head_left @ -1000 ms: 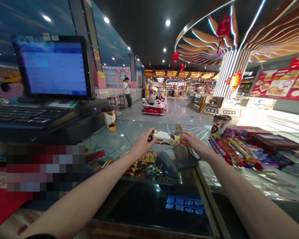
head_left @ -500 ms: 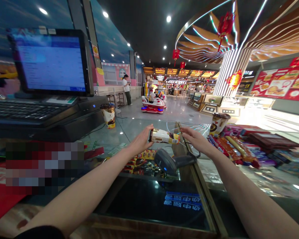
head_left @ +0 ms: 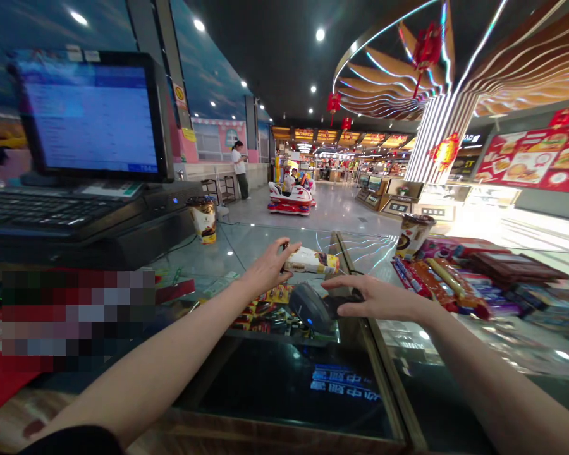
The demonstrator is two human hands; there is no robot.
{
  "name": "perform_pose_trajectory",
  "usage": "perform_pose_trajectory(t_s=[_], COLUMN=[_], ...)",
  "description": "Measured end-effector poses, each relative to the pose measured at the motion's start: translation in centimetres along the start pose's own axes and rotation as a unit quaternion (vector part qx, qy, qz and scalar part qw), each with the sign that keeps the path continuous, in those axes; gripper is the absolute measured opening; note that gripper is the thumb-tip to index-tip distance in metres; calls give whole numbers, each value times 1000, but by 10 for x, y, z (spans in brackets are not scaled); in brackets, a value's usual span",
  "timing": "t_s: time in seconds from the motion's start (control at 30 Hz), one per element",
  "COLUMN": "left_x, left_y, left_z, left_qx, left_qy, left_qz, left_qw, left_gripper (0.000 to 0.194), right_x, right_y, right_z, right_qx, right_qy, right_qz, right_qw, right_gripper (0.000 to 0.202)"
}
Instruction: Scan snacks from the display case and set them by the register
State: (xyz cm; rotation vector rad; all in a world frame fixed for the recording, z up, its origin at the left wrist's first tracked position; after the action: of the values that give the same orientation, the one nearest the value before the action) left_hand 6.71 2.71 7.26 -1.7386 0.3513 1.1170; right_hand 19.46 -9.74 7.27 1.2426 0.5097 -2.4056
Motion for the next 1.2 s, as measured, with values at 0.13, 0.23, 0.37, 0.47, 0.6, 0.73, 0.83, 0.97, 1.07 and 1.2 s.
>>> perform_pose_trajectory(t_s=[0.13,0.23,0.37,0.47,0.6,0.73,0.83,0.97,1.07,1.2], left_x=[-4,-5,5,7,6,2,-2,-12,-18,-22], left_y=[-3,-5,-5,-5,-6,-6,-4,0,4,6], left_z=[-5,-18,-32,-33,-28,-21,-13,6,13,18], left_qx=[-14,16,62,65,50,55,59,18,19,20], left_qy=[-79,-132,-173,-183,-174,-139,-108,-75,-53,-45], left_qz=[-23,-24,17,28,28,18,12,1,2,7], left_qw=[997,991,983,981,983,989,992,997,998,999], left_gripper=[72,74,66,66,69,65,63,64,66,66], right_x=[11,18,23,23,23,23,22,16,7,-6], right_y=[-2,-5,-7,-7,-6,-5,-4,-2,1,5], right_z=[-1,-3,-3,-1,2,2,-2,-12,-20,-29], right_qx=[-17,-25,-35,-47,-61,-68,-67,-55,-40,-19], right_qy=[54,103,116,122,127,129,134,149,153,140], right_qz=[-6,-10,-9,-22,-34,-40,-45,-56,-77,-116], right_qw=[998,994,993,991,989,988,988,986,984,983], right_gripper=[71,73,65,57,54,50,47,47,47,45])
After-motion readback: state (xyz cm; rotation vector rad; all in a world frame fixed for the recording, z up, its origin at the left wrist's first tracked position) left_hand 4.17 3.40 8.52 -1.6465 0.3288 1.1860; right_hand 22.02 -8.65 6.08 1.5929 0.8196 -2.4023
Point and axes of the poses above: each hand's wrist, its own y-axis away from the middle knuckle, its own x-axis out of the palm, z = x × y, the point moved 10 cm from there along -y, towards the middle knuckle, and after that the axes turned 6 degrees about -x, right-handed, at the moved point
